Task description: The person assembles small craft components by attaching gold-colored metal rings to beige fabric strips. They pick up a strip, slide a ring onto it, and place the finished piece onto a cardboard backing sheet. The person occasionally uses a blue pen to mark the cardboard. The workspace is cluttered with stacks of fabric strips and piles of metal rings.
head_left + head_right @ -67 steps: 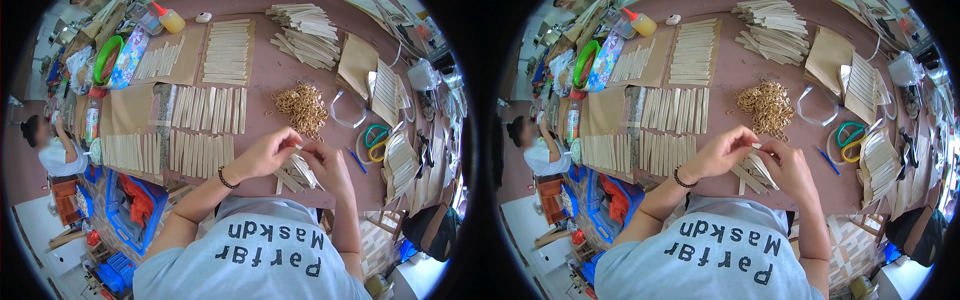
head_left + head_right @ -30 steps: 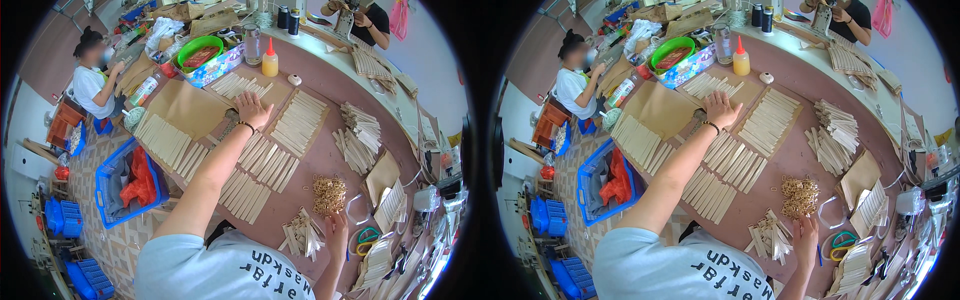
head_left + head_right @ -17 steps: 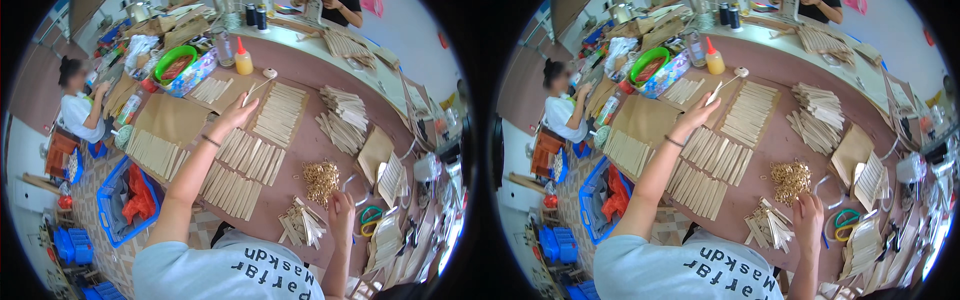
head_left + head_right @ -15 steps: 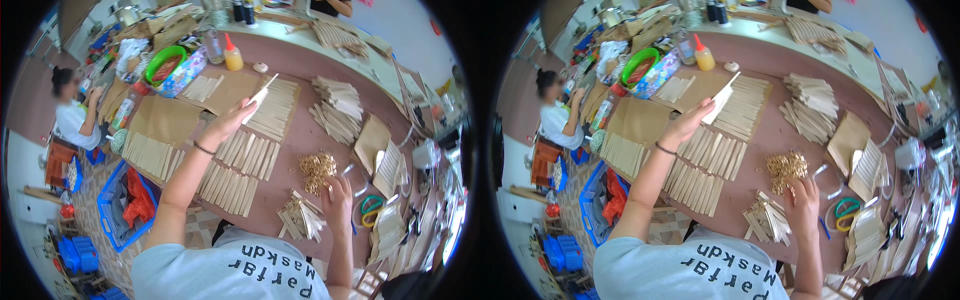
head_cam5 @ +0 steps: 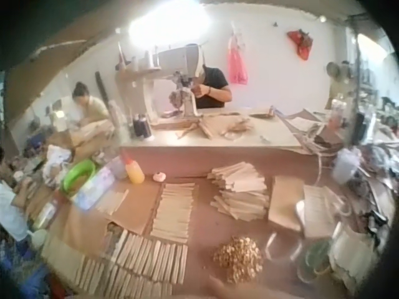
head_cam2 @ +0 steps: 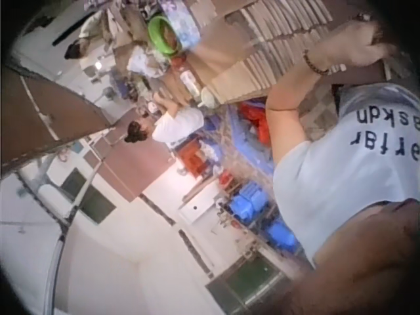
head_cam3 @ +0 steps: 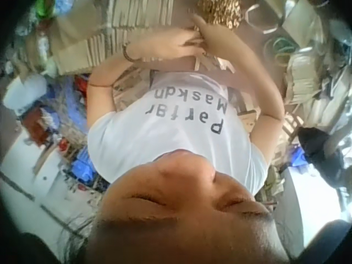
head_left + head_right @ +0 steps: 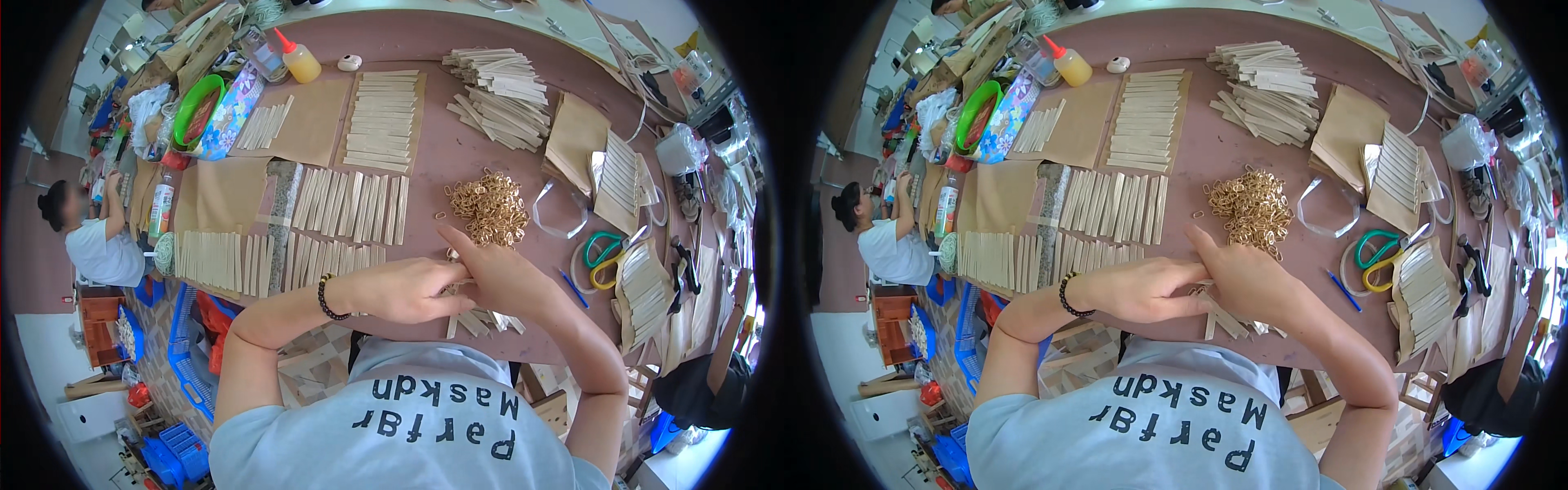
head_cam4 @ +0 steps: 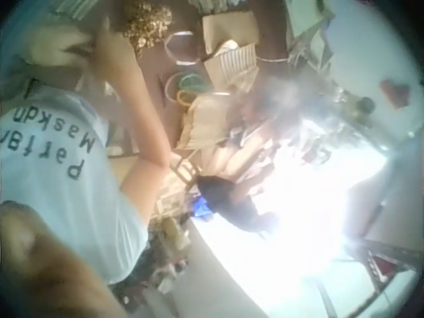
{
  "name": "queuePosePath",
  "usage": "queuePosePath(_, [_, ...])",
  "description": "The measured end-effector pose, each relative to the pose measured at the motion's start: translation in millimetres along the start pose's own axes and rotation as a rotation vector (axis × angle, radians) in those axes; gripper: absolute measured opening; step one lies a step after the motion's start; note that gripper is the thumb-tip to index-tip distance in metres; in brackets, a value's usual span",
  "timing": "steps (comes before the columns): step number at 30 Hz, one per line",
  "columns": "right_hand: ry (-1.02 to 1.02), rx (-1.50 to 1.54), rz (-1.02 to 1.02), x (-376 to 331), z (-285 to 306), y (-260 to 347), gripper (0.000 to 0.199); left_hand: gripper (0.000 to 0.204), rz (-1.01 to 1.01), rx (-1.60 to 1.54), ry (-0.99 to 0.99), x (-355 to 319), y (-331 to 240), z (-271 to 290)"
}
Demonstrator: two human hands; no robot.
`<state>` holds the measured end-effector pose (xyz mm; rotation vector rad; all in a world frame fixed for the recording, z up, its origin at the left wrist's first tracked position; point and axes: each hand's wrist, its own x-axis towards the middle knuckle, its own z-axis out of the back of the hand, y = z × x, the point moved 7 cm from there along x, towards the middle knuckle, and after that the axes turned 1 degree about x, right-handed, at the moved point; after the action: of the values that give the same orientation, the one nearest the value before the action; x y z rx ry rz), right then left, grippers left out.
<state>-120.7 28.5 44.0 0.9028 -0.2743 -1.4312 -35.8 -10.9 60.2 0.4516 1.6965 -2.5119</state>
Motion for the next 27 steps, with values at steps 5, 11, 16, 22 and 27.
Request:
queuePosePath(5, [-0.083,0.185,-0.033,-20.0,-12.7,-14.1,0.075,0.052,0.041,-0.082,0.106,5.5,-5.9,-10.5])
queuePosePath(11, [-0.108,0.407,-0.2,-43.6,-12.1,-28.4,0.078,0.053,0.047,-0.283,0.007,11.9,-6.3,-10.1])
queuePosePath(16, [-0.175,0.677,-0.211,-66.5,-11.3,-50.5,0.062,0.045,-0.056,0.057,-0.492,19.9,14.8,23.8])
queuePosePath(22, [-0.542,1.082,-0.25,-99.0,3.8,-100.4,0.029,0.047,-0.438,0.795,-0.594,66.4,43.7,28.3])
queuePosePath(27, [-0.784,1.239,-0.154,-107.9,14.2,-106.8,0.035,0.035,-0.774,1.005,-0.299,110.8,55.5,1.9])
